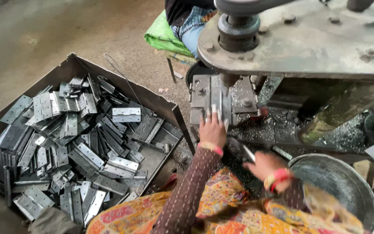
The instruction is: The person operates a manual press machine to process metal hinges. They pick up hinges from a metal bin, place them into the press, and use a metal rod to manipulate the mechanism before returning the processed items to the bin.
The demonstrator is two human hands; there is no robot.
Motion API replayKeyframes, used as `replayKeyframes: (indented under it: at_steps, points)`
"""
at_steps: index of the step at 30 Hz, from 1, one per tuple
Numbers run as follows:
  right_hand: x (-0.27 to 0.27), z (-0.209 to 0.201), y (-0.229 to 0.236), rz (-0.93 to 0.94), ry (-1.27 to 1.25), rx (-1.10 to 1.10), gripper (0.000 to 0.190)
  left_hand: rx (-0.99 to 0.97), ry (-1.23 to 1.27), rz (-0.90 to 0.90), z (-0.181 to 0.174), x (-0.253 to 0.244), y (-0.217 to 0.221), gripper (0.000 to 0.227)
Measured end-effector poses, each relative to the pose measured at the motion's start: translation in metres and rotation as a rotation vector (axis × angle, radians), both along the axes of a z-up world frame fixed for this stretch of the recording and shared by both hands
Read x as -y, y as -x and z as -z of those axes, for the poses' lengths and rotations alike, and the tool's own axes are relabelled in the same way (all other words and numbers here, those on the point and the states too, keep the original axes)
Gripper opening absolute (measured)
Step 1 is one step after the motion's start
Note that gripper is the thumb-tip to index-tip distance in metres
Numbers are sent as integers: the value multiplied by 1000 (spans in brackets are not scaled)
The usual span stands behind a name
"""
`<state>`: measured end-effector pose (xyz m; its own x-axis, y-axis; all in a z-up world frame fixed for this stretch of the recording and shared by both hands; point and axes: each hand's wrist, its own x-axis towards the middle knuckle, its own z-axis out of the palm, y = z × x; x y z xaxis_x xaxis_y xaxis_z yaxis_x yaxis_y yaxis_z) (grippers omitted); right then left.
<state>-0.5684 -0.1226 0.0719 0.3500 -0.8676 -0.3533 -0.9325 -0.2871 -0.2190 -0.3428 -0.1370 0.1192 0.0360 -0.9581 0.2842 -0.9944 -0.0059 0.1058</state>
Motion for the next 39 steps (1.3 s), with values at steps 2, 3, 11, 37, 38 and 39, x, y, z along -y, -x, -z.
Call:
replayKeyframes:
  at_steps: [2, 3, 11, 37, 38, 39]
  points:
    - [1, 4, 2, -14, 2, 14, 53, 61, -139, -64, 0, 22, -4, 38]
    - [-2, 14, 5, -6, 9, -9, 54, 92, -207, -95, 1, 29, -4, 28]
    - [-61, 95, 27, 121, -45, 46, 52, -18, 10, -71, 11, 13, -14, 37]
    - [-8, 31, 11, -1, 25, 72, 56, -19, -208, -79, -23, 67, -31, 30]
    - [-21, 48, 16, 43, -17, 92, 54, -9, -196, -78, -21, 69, -31, 30]
    - [-39, 66, 21, 87, -59, 113, 51, 0, -184, -77, -19, 71, -32, 30]
